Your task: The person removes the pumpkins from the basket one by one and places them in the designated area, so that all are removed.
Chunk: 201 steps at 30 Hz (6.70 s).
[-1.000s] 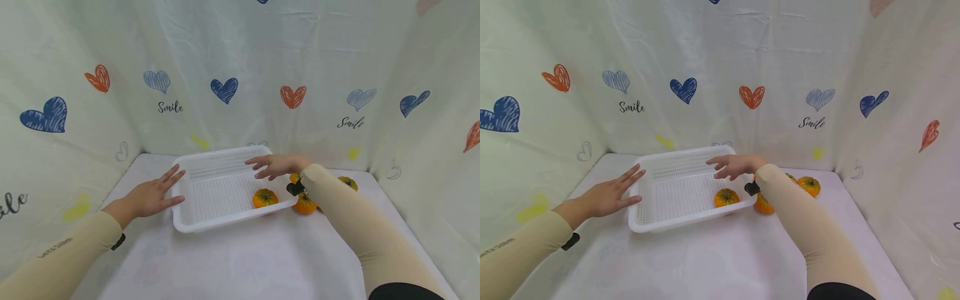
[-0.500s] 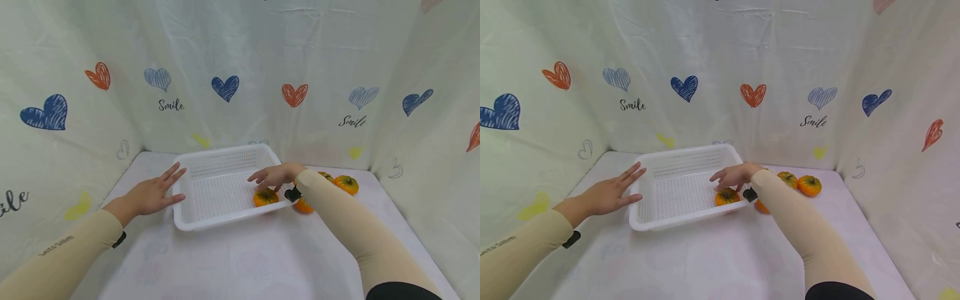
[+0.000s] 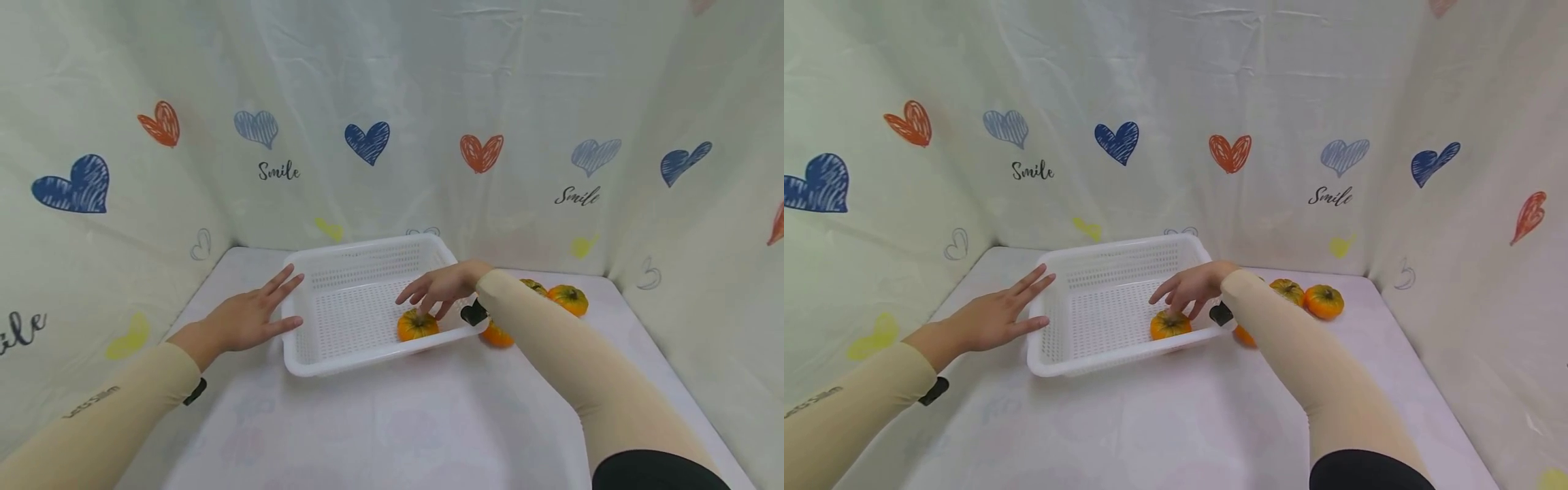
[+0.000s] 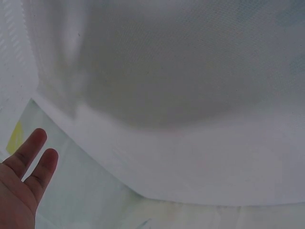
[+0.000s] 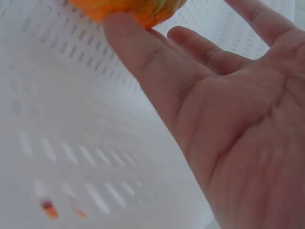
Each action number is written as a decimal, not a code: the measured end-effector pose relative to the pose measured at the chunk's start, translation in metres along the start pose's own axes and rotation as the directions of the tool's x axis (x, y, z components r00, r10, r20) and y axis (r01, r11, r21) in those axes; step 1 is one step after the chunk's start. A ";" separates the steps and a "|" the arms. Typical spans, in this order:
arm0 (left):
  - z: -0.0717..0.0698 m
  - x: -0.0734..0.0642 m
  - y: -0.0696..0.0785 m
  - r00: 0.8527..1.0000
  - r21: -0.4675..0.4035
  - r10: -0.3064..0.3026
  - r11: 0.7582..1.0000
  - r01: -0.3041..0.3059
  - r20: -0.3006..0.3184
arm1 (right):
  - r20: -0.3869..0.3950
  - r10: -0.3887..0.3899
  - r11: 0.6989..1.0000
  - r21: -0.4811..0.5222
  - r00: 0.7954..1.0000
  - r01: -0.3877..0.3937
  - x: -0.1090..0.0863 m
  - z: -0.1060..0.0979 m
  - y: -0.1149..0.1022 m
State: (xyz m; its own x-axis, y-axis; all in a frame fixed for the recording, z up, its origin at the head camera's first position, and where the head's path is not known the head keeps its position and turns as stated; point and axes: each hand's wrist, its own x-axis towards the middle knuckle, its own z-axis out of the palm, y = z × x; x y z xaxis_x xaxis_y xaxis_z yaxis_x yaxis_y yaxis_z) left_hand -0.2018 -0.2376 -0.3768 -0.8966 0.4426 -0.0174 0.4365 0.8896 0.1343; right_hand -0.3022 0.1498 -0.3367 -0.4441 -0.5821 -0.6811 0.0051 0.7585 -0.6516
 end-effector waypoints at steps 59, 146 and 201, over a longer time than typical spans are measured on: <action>0.001 -0.001 0.001 1.000 -0.010 -0.014 1.000 0.013 -0.002 | 0.104 -0.034 0.998 -0.052 0.994 0.040 0.022 0.000 0.002; 0.000 -0.003 0.003 1.000 -0.025 0.026 0.999 -0.026 -0.012 | -0.486 -0.157 0.948 0.169 0.860 0.268 -0.180 -0.005 0.164; -0.001 -0.002 0.001 1.000 -0.014 0.013 1.000 -0.013 -0.003 | -0.565 0.060 0.861 0.447 0.823 0.244 -0.195 0.025 0.289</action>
State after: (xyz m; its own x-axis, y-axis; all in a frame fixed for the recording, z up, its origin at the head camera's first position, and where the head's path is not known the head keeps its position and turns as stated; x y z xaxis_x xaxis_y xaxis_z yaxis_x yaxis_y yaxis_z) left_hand -0.1994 -0.2378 -0.3758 -0.8912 0.4535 -0.0124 0.4468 0.8822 0.1488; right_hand -0.1915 0.4751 -0.3999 -0.8712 -0.2680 -0.4112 0.2968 0.3798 -0.8762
